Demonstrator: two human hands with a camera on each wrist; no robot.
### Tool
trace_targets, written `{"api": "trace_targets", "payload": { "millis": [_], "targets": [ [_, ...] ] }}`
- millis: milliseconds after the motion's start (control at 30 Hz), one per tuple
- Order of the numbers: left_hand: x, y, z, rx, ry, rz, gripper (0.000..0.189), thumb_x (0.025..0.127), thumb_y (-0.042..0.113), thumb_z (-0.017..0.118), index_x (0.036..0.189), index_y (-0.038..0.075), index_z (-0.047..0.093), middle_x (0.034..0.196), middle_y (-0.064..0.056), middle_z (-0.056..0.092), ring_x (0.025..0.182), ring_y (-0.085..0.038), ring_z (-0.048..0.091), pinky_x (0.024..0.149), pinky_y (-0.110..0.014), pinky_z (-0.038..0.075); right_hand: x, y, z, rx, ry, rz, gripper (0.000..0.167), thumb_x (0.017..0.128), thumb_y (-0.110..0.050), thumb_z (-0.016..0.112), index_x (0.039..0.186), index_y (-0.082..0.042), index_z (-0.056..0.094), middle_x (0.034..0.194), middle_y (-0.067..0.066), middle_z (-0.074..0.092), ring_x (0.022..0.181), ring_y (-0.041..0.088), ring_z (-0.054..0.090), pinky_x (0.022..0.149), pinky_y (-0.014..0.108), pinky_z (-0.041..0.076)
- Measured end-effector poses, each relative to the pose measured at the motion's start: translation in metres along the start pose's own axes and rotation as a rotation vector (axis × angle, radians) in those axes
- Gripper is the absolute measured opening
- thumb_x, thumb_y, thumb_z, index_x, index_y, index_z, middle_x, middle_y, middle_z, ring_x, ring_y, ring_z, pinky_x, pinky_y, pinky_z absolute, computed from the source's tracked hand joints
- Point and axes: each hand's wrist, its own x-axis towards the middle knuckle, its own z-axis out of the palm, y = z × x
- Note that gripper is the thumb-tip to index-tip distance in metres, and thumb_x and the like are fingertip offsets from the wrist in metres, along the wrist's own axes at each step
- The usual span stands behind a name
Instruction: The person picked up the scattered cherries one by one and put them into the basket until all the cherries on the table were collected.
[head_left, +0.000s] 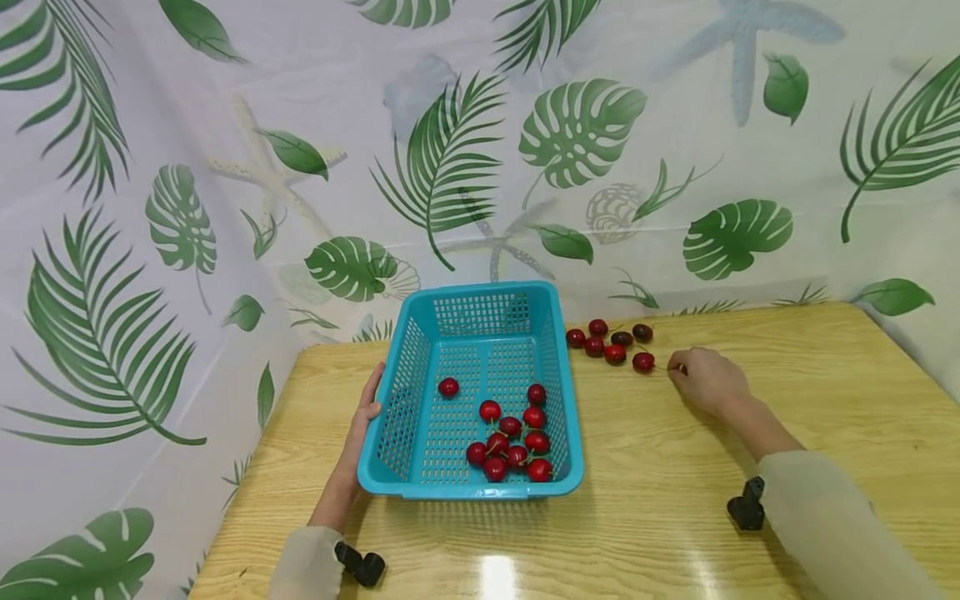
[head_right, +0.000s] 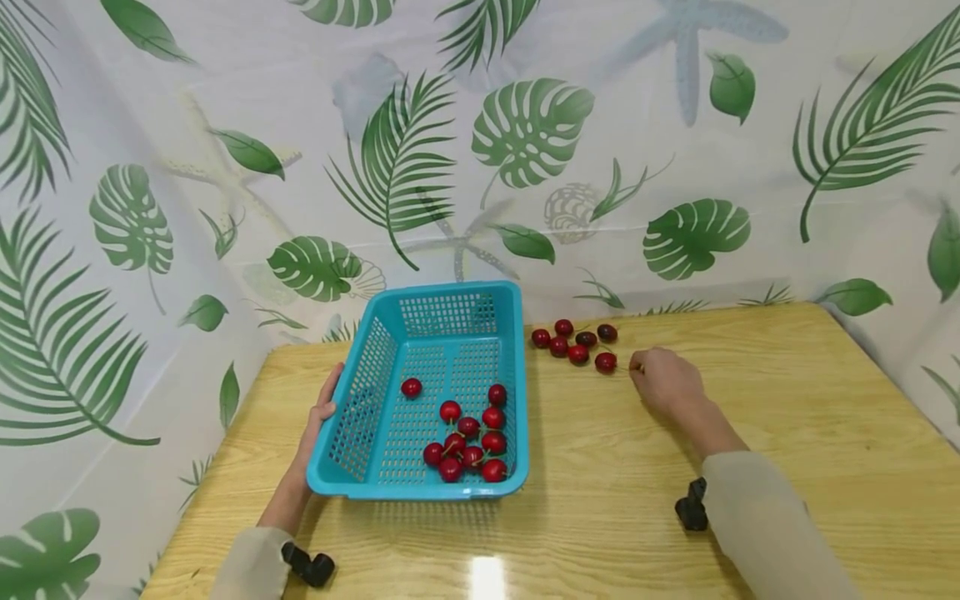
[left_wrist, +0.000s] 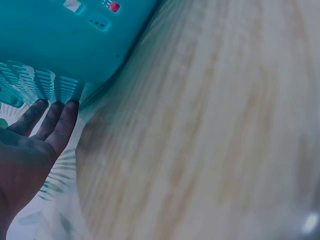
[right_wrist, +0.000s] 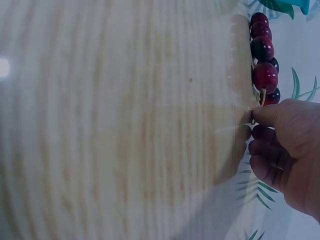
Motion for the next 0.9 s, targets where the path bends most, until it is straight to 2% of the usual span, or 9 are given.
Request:
{"api": "trace_targets", "payload": {
  "millis": [133,367,600,900],
  "targets": [
    [-0.001,0.003,0.002,-0.002,0.002,-0.008,0.07,0.094,0.022,0.023,0.161,0.021,0.002,0.167,-0.008,0.003,0.149,-0.04,0.011,0.112,-0.06,0.019,-0.003,0.002,0.0,0.001,0.016,-0.014,0.022,0.096,-0.01,0.054,0.103,0.001,0.071,0.098,0.019,0.07,0.083,0.033,0.066,0.069,0.048,0.052],
    [0.0,0.001,0.002,-0.006,0.007,-0.016,0.07,0.094,0.023,0.022,0.161,0.023,0.002,0.167,-0.008,0.003,0.149,-0.04,0.013,0.111,-0.06,0.02,-0.005,0.004,0.0,0.055,0.053,-0.02,0.021,0.096,-0.008,0.053,0.099,0.004,0.07,0.088,0.015,0.07,0.074,0.026,0.064,0.07,0.048,0.051],
    [0.001,-0.001,0.001,-0.009,0.001,-0.01,0.07,0.094,0.023,0.022,0.161,0.022,0.001,0.167,-0.008,0.003,0.148,-0.04,0.013,0.111,-0.06,0.021,-0.005,0.005,0.001,0.096,0.083,-0.033,0.02,0.094,-0.006,0.052,0.096,0.004,0.07,0.088,0.016,0.07,0.074,0.025,0.063,0.071,0.048,0.052],
    [0.001,-0.001,0.001,-0.016,-0.003,-0.009,0.07,0.095,0.022,0.022,0.161,0.022,0.001,0.167,-0.008,0.003,0.148,-0.039,0.013,0.111,-0.059,0.022,-0.005,-0.011,-0.004,0.143,0.153,-0.082,0.02,0.096,-0.006,0.055,0.098,0.006,0.07,0.087,0.016,0.07,0.075,0.025,0.064,0.071,0.047,0.052]
  ]
}}
